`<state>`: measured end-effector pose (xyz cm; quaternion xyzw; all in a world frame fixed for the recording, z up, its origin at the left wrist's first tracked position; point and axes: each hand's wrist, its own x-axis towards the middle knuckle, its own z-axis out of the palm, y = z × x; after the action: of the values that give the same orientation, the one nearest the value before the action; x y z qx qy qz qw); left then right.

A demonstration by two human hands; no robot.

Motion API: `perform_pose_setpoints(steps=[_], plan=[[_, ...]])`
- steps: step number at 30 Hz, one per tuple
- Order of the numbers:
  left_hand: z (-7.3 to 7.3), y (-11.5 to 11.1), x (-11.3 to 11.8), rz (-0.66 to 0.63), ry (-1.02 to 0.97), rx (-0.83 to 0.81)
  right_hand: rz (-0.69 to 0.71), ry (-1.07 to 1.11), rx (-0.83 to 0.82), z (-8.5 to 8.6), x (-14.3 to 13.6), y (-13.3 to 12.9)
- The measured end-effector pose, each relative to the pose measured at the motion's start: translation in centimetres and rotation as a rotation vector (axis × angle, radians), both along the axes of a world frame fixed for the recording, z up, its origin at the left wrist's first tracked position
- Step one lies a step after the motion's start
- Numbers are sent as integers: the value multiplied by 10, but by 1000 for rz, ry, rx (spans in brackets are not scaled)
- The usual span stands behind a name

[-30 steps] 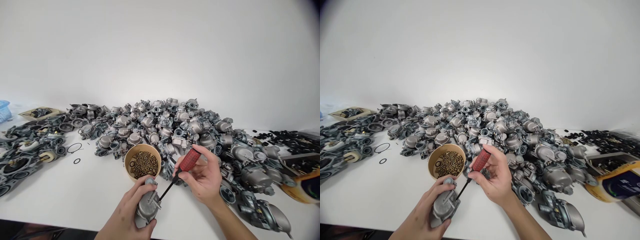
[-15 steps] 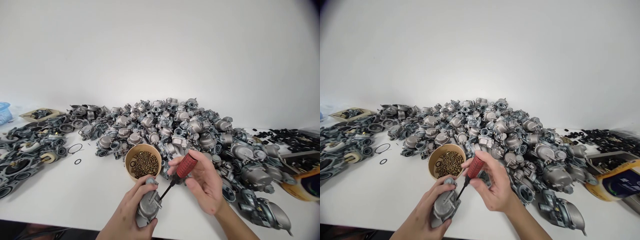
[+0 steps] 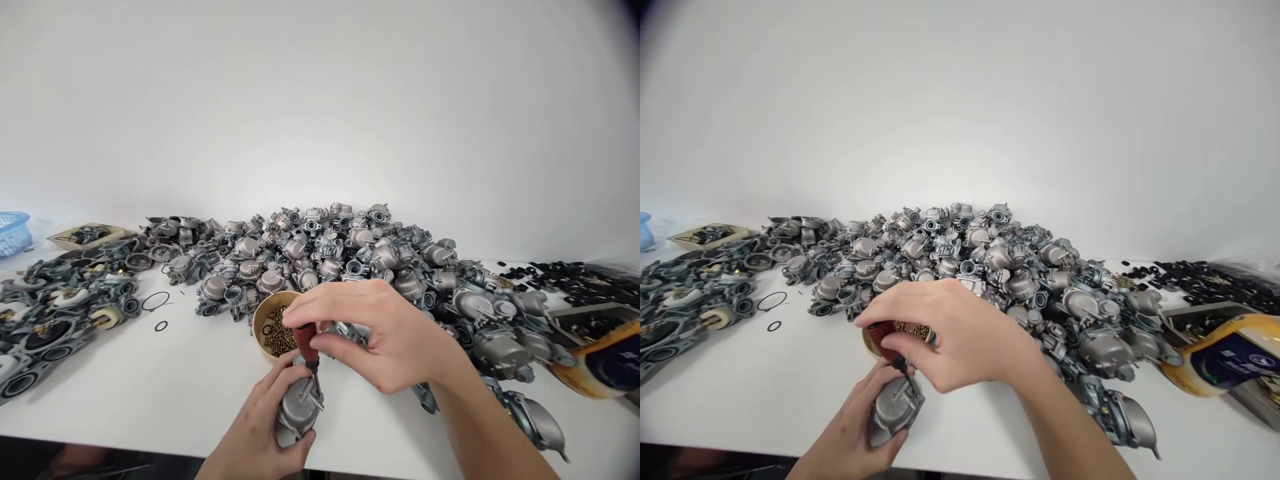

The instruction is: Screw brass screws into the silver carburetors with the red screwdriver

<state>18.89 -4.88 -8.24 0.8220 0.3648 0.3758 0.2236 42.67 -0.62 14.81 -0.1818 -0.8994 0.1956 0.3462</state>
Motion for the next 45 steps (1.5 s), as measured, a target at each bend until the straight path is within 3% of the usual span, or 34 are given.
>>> perform_pose_setpoints(steps=[5,12,21,29,37,45], plan=[[3,1,1,1,3,-18,31,-61,-55,9,-2,7],[12,1,4,-46,-35,-37,-59,-186,-61,-5,11,14],[7,1,3,-57,-22,-130,71,-197,-181,2,20,20],[5,0,2,-58,-17,-155,-139,-311,-195,1,19,29],[4,-2,1,-35,-9,-165,-25,-291,-183,6,31,24],[7,0,3,-54,-35,-170,-148,-325,-181,6,28,31]])
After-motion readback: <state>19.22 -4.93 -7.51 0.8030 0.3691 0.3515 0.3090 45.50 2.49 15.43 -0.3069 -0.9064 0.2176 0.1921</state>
